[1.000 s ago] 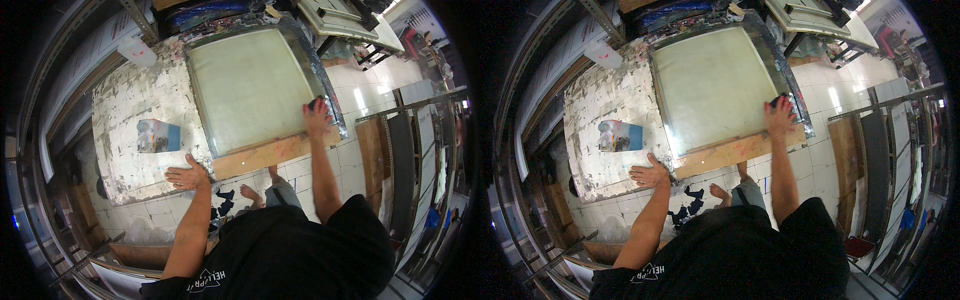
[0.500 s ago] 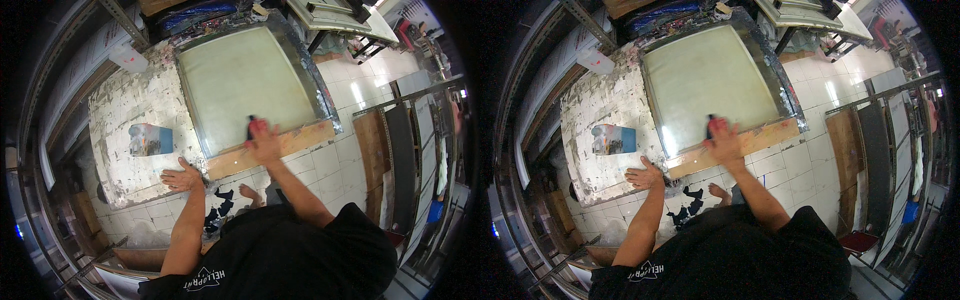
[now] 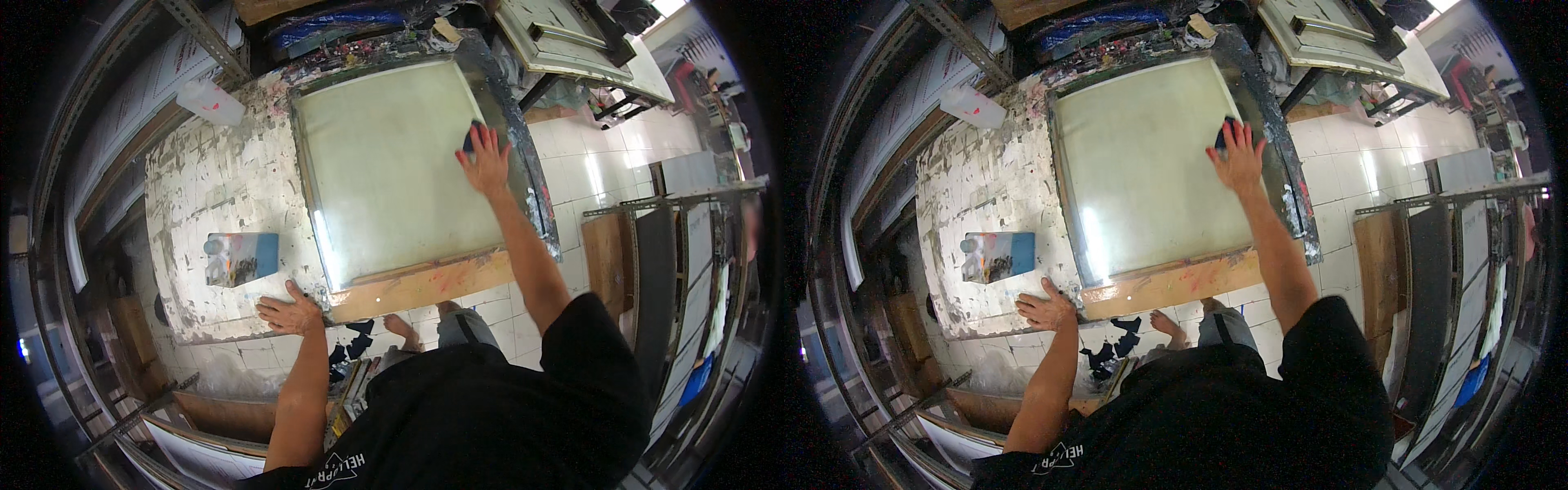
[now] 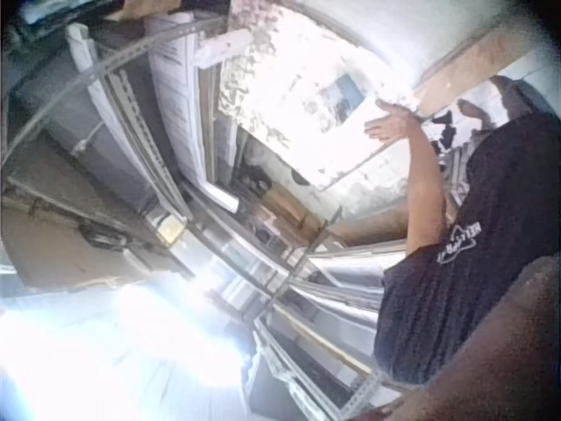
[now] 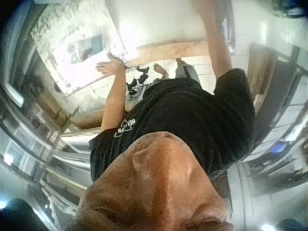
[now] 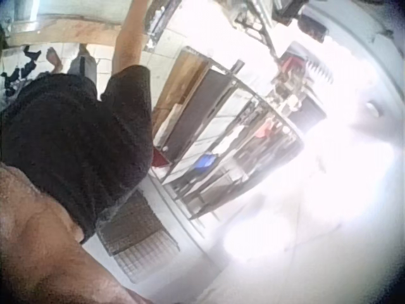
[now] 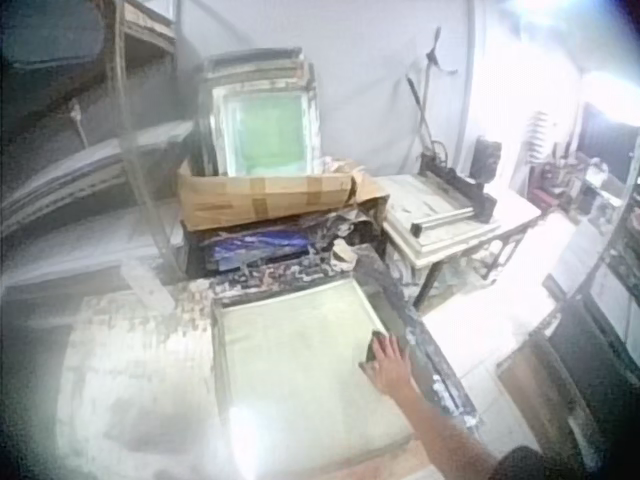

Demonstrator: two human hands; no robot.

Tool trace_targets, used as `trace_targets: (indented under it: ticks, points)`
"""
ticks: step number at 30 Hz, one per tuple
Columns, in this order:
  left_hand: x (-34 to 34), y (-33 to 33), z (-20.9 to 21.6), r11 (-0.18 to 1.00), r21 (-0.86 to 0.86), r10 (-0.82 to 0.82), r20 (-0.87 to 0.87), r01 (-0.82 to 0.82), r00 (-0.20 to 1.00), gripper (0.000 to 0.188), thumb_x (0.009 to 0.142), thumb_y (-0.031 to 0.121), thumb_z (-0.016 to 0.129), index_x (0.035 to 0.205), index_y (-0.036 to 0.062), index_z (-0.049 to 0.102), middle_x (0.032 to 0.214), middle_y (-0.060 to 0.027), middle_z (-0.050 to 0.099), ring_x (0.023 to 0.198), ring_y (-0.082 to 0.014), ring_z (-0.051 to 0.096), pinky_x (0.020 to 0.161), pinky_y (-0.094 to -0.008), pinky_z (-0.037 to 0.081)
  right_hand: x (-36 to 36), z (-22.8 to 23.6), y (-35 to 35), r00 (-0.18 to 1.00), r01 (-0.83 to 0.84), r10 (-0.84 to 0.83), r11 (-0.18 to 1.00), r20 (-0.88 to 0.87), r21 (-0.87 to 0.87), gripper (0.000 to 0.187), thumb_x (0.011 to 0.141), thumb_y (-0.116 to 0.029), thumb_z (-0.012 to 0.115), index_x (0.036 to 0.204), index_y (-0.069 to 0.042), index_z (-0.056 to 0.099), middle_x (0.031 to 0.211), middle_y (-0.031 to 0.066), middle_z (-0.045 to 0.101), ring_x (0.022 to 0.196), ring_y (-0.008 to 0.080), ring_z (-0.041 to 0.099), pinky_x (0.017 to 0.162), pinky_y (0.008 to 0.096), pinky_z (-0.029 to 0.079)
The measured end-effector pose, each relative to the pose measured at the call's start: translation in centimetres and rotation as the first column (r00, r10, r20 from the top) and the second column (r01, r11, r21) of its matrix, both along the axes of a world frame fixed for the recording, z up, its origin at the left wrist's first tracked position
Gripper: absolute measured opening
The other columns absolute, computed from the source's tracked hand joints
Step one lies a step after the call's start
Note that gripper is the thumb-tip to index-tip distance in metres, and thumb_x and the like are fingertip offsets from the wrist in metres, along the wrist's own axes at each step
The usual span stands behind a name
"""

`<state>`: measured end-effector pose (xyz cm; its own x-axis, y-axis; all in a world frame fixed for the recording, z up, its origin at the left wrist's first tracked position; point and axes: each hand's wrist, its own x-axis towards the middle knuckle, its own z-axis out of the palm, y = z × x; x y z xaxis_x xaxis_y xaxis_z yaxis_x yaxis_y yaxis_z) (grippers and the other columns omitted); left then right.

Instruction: The person cleans a large rectangular screen or frame using a spray bottle and a dark cloth. They repeatedly spray liquid onto the surface and wipe it down, focusing on the edges and the center area. The person handles the spray bottle and cloth throughout the process.

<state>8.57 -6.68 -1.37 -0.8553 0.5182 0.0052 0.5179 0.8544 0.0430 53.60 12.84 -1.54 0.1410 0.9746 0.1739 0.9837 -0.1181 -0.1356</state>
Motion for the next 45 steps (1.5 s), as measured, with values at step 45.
trace_targets:
  ticks: [45]
  points:
    - [-0.1, 0.6, 0.0, 0.978, 0.190, -0.082, -0.059, 0.092, 0.995, 0.083, 0.093, 0.066, 0.038, 0.145, 0.0027, 0.037, 0.151, -0.0200, 0.031, 0.140, -0.0345, 0.029, 0.113, -0.0475, 0.021, 8.6, -0.8, 24.2, 0.993, -0.098, 0.094, 0.993, 0.068, 0.061, 0.076, 0.092, -0.058, 0.046, 0.143, -0.003, 0.039, 0.151, 0.0172, 0.036, 0.140, 0.0400, 0.030, 0.110, 0.0643, 0.020]
